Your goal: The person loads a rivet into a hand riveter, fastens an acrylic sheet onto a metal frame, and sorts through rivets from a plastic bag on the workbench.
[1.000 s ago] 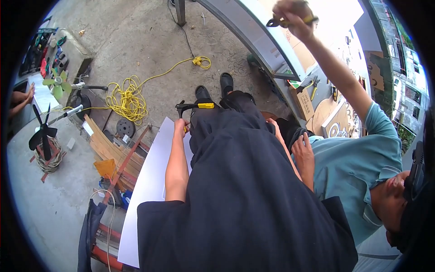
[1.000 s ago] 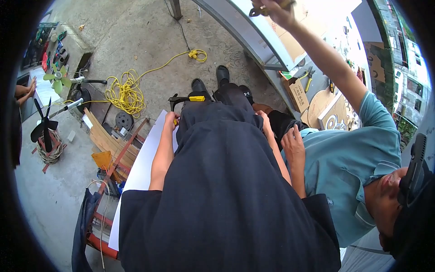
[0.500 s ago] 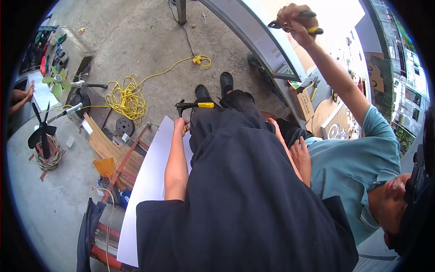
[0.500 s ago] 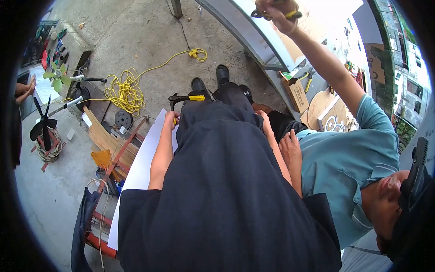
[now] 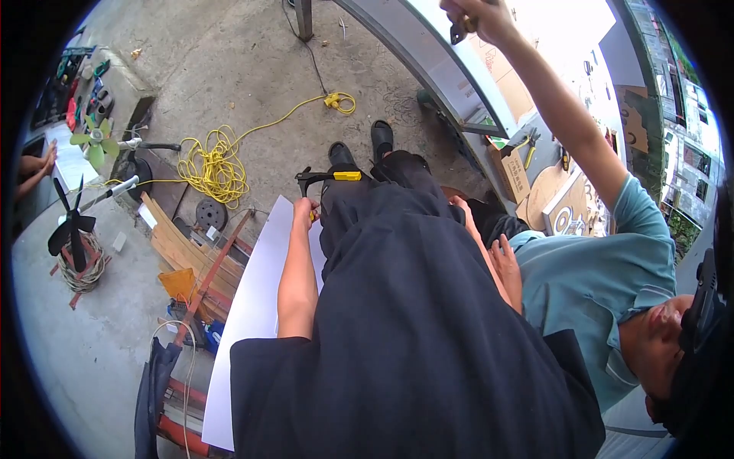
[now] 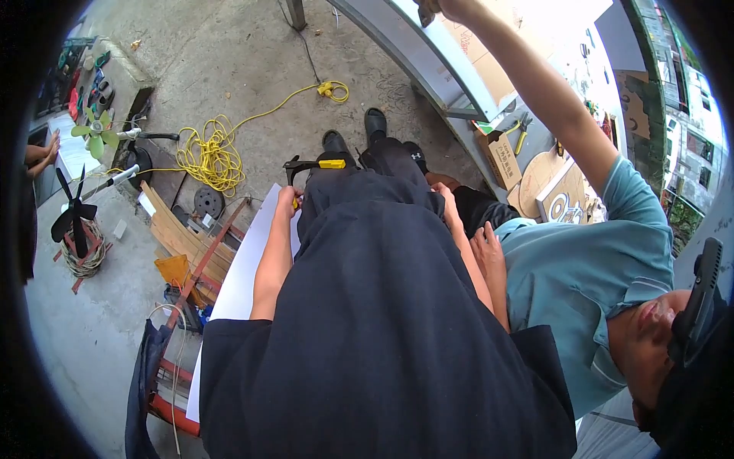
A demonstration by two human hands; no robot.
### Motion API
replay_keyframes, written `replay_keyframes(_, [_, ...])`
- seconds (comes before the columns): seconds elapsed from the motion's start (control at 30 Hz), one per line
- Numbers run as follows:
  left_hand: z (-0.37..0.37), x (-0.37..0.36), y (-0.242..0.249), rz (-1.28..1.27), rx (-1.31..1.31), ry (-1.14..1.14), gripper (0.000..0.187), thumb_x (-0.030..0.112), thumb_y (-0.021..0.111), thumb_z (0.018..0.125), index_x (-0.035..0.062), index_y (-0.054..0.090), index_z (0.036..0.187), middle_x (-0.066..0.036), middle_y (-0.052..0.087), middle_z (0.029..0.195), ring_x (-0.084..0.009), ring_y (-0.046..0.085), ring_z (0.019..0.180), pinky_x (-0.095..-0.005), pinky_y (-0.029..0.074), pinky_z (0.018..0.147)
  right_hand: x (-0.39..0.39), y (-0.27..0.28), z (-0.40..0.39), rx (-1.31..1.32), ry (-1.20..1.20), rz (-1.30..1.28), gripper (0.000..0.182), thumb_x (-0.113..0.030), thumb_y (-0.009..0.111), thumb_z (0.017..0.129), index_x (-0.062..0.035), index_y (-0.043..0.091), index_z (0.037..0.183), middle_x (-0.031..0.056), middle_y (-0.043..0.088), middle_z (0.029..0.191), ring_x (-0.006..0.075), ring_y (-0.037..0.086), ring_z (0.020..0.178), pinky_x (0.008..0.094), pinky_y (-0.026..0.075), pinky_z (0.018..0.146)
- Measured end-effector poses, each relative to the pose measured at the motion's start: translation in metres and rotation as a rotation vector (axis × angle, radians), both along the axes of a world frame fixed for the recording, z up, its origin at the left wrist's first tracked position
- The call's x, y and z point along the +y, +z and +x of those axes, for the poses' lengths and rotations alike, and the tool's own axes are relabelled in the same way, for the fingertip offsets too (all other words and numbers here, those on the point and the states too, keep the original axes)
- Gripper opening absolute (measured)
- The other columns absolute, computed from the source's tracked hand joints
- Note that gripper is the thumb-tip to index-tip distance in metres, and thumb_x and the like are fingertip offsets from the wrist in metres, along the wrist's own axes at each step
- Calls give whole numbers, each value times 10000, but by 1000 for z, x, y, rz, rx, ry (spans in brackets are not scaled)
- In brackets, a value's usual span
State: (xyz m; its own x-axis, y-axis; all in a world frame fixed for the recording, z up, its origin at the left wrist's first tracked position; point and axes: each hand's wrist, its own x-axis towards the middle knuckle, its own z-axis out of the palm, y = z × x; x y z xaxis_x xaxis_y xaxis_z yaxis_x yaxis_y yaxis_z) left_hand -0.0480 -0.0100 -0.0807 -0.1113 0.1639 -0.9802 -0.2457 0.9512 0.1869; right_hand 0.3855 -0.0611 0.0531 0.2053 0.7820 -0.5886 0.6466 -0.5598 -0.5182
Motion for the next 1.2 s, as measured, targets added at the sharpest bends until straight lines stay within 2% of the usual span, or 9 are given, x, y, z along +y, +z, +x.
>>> replay_keyframes(0.13, [0,1,-3,21,5,7,24,1,519,739,-2,534,720,-64,459,594,-164,439,438,-313,427,398,25,14,-12,-109,8,206,118,-100,568,813,-3,594,874,183,626,760,339,631,722,395,497,672])
replay_keyframes(0.23, [-1,2,-2,19,4,14,25,1,517,737,-2,532,718,-63,451,581,-165,435,433,-312,425,397,85,69,-28,-295,127,575,71,-73,557,837,-18,592,863,158,597,865,328,595,863,397,469,773])
replay_keyframes(0.37, [-2,7,2,2,-2,2,23,-2,517,733,-1,525,712,-61,444,570,-165,429,426,-311,421,395,182,119,-29,-525,289,876,280,-147,583,872,-60,575,1138,135,592,1094,309,565,1036,398,444,887])
replay_keyframes(0.53, [-9,6,2,11,-38,4,32,-13,513,717,12,501,733,-59,437,575,-161,425,425,-312,414,389,265,124,-7,-668,604,902,632,-319,633,869,-100,395,1413,134,488,1347,301,504,1189,396,389,994])
replay_keyframes(0.63, [-11,-1,-4,32,17,12,91,-8,509,716,32,474,790,-63,447,601,-156,419,425,-314,412,384,280,118,5,-529,465,321,721,-440,556,902,-77,281,1462,153,390,1443,303,389,1321,419,311,1083])
replay_keyframes(0.83, [-5,-16,-3,-20,20,22,40,-3,513,740,17,481,752,-53,427,583,-157,412,425,-308,404,372,283,106,9,-716,646,824,715,-437,543,907,-53,282,1451,185,405,1416,314,353,1342,430,246,1109])
replay_keyframes(1.0, [3,-36,-10,-55,-2,136,55,20,516,754,23,512,699,-45,431,551,-153,417,417,-291,388,369,281,113,4,-683,626,703,720,-455,536,906,-55,287,1450,163,368,1455,300,317,1370,428,221,1129])
replay_keyframes(1.1, [8,-42,-4,-48,-7,154,55,27,528,759,15,515,707,-56,443,560,-159,419,417,-304,396,372,279,122,0,-445,424,261,721,-470,531,905,-53,297,1445,172,352,1464,298,310,1375,430,217,1132])
replay_keyframes(1.2, [10,-44,-4,-39,-2,159,67,30,529,759,13,518,695,-56,445,550,-162,424,413,-306,403,374,283,104,10,-686,643,752,742,-483,520,908,-45,277,1456,163,307,1496,297,264,1402,431,197,1141])
